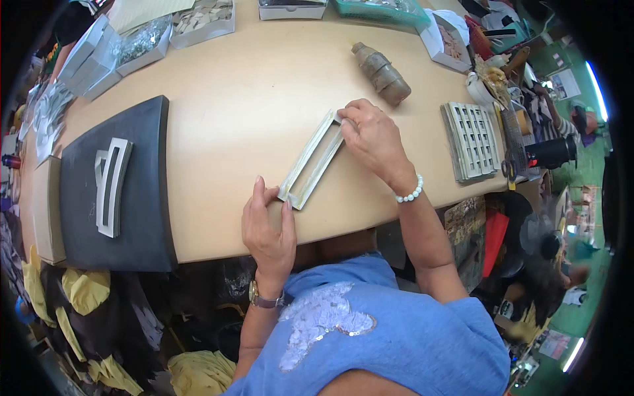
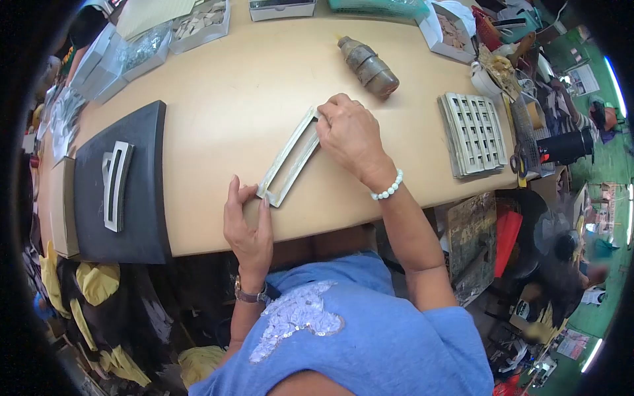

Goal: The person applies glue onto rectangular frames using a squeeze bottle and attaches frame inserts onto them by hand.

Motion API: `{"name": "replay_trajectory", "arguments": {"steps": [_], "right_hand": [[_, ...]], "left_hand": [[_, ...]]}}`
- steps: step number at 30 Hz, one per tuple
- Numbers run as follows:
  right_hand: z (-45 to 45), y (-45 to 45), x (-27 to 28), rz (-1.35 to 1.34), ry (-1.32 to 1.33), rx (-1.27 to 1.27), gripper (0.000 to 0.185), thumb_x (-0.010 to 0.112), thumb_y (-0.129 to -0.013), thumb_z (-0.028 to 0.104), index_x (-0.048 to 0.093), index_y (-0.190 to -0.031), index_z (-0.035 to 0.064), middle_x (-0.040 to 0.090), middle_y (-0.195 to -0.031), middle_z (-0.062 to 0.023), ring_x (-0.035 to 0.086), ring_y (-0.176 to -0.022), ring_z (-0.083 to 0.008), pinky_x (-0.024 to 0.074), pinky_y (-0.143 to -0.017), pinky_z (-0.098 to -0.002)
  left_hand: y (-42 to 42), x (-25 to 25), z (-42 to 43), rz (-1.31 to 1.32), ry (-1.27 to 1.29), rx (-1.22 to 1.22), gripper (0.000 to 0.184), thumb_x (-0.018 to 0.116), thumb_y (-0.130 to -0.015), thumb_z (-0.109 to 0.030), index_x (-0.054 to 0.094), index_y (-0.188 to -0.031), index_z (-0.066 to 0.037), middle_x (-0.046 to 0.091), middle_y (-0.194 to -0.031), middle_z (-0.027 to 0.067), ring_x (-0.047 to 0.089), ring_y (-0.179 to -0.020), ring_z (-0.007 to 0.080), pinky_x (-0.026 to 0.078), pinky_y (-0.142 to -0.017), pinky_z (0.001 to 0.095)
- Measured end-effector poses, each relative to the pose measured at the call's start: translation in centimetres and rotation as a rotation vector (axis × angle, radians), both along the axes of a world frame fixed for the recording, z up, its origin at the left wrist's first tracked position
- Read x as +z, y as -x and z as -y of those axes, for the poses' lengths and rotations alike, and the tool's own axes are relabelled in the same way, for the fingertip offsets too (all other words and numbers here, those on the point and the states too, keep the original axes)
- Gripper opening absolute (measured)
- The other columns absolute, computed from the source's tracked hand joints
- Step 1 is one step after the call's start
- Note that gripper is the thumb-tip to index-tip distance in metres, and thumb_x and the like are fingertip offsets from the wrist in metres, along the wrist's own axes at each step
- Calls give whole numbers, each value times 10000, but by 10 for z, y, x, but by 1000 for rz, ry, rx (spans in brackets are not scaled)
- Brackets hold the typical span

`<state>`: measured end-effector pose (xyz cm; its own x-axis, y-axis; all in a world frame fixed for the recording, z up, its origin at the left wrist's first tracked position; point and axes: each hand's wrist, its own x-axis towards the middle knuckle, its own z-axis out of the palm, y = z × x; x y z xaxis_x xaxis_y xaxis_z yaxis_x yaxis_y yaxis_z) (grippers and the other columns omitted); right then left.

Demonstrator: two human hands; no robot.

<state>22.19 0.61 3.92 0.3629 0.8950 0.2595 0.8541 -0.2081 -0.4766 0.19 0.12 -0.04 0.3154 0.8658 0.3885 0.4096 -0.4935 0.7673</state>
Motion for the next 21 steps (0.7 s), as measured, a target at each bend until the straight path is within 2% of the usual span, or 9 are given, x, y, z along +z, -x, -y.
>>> {"name": "replay_trajectory", "arguments": {"steps": [3, 10, 13, 15, 18, 21], "right_hand": [[2, 2, 9, -95, 29, 38, 210, 531, -813, 142, 679, -887, 12, 631, -985, -126, 594, -896, -316, 474, -835, -404], [-3, -7, 4, -47, 59, -1, 249, 499, -816, 145, 673, -917, -2, 624, -1030, -132, 597, -933, -309, 460, -860, -400], [-2, -5, 12, -103, 158, 41, 279, 471, -817, 126, 656, -975, -12, 619, -1033, -135, 598, -947, -304, 458, -858, -373], [0, -4, 17, -208, 142, 77, 284, 468, -815, 120, 656, -980, -13, 622, -1024, -140, 600, -941, -311, 459, -857, -375], [0, -3, 14, -142, 84, 11, 291, 459, -825, 130, 662, -978, -11, 626, -1014, -149, 602, -931, -320, 459, -855, -378], [-6, -12, 11, -138, 181, 16, 300, 450, -832, 136, 663, -984, -11, 628, -1002, -156, 602, -926, -324, 459, -852, -379]], "left_hand": [[0, 2, 1, 0, 16, 6, 566, 623, -808, 37, 415, -1334, 34, 621, -1013, 155, 604, -957, 260, 453, -901, 374], [-1, 4, 2, 19, 25, 2, 549, 621, -813, 35, 427, -1327, 41, 622, -1019, 163, 604, -968, 265, 435, -936, 384], [-3, 2, 0, 35, -28, 21, 542, 640, -777, 41, 466, -1290, 44, 638, -981, 164, 608, -920, 296, 460, -839, 391], [-3, 2, 1, 36, -15, 24, 539, 640, -779, 38, 468, -1289, 43, 637, -984, 164, 607, -922, 292, 459, -839, 392], [-2, 1, 1, 41, -6, 21, 535, 639, -781, 34, 469, -1289, 40, 637, -985, 163, 607, -920, 288, 458, -838, 394], [-2, 2, 1, 43, -9, 16, 532, 638, -783, 30, 471, -1288, 39, 638, -983, 162, 606, -915, 287, 458, -837, 395]]}}
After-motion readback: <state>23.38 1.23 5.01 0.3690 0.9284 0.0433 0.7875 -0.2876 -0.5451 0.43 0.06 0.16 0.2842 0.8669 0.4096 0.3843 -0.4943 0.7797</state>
